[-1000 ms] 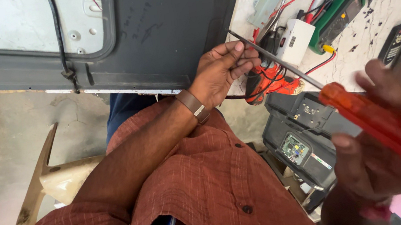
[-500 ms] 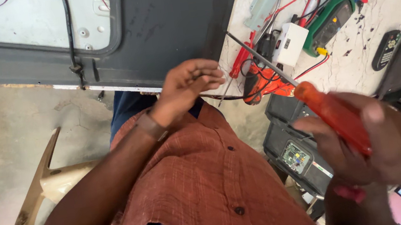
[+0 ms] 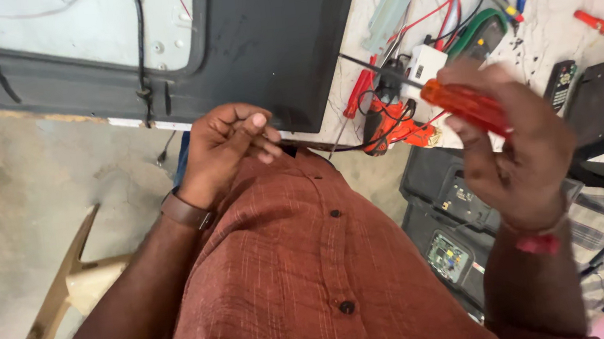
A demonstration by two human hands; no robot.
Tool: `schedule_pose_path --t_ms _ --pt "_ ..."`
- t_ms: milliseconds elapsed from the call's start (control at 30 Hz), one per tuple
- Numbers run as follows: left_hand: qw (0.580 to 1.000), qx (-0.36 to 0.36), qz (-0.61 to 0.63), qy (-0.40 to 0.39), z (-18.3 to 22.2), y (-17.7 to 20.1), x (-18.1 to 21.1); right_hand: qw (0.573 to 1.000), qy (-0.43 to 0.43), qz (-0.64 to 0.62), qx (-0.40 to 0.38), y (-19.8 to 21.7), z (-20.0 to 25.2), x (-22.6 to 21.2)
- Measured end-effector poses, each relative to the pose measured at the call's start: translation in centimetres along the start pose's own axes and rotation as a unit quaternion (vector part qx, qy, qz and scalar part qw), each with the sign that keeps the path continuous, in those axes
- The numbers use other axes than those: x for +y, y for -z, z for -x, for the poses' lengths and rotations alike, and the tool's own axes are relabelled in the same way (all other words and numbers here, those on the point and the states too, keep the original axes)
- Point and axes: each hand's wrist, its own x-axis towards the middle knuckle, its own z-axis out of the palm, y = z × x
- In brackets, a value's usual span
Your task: The person uses a screwdriver to remove screws from the back panel of a television set. They then place the removed screws on the workbench.
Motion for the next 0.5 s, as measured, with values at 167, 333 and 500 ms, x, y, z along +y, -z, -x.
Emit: schedule_pose_path --t_ms 167,333,500 --pt "0.998 0.062 -0.022 -0.002 1.1 -0.1 2.6 0.998 -0.004 0.037 0.050 -0.2 0.1 -1.0" --pt "0.994 0.106 -0.034 -0.013 1.6 -0.7 4.9 0.997 -0.058 -0.022 0.054 -0.2 -0.4 -1.7" --pt "0.993 0.110 -0.036 -0.032 2.3 -1.0 6.1 0.998 -0.017 -0.018 0.054 -0.2 -0.3 -1.5"
